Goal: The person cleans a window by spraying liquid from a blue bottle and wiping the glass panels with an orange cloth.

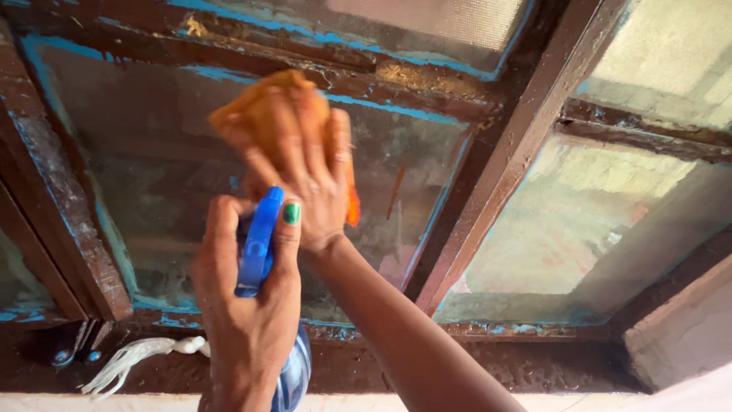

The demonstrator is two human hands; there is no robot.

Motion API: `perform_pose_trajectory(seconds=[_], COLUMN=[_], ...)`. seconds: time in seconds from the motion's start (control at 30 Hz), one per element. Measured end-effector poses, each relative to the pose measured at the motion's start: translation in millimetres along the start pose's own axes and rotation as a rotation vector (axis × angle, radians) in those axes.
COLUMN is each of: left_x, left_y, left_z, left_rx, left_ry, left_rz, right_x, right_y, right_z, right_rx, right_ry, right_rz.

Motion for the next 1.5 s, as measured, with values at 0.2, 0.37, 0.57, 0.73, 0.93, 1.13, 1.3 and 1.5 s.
perform_pose_trajectory(seconds=[0.2, 0.37, 0.57, 0.73, 0.93, 1.13, 1.3, 1.5], left_x=[-6, -16, -13, -9, 1, 7, 8, 11], left_y=[-10, -20, -11, -8, 2, 17, 16, 25], left_z=[-9, -17, -17, -9, 12, 28, 38, 54], left_rx=[0.112, 0.050, 0.012, -0.014, -0.011, 0.016, 0.062, 0.054], left_ry=[-0.061, -0.032, -0.041, -0.038, -0.055, -0.095, -0.131, -0.111], left_rz=[0.005, -0.040, 0.134, 0.089, 0.101, 0.092, -0.039, 0.245], right_x=[0, -10, -35, -51, -28, 4, 30, 52], right_y=[13, -10, -58, -55, -27, 1, 28, 81], right_z=[-13, 13, 80, 79, 51, 21, -15, -58], right_rx=[-0.031, 0.123, -0.054, -0.188, -0.131, -0.005, 0.086, 0.078], right_ry=[0.278, 0.190, -0.130, -0.286, -0.237, -0.088, 0.098, 0.300], right_rz=[0.376, 0.483, 0.001, -0.313, -0.186, 0.012, 0.186, 0.460])
Point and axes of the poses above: each hand's wrist, its own x-axis towards the middle knuckle, its own z-axis out of the back of the hand, y = z × x, the point moved 6 cm from there along x, towards the middle knuckle, and after that the axes turned 4 degrees about z, right-handed, at the moved point
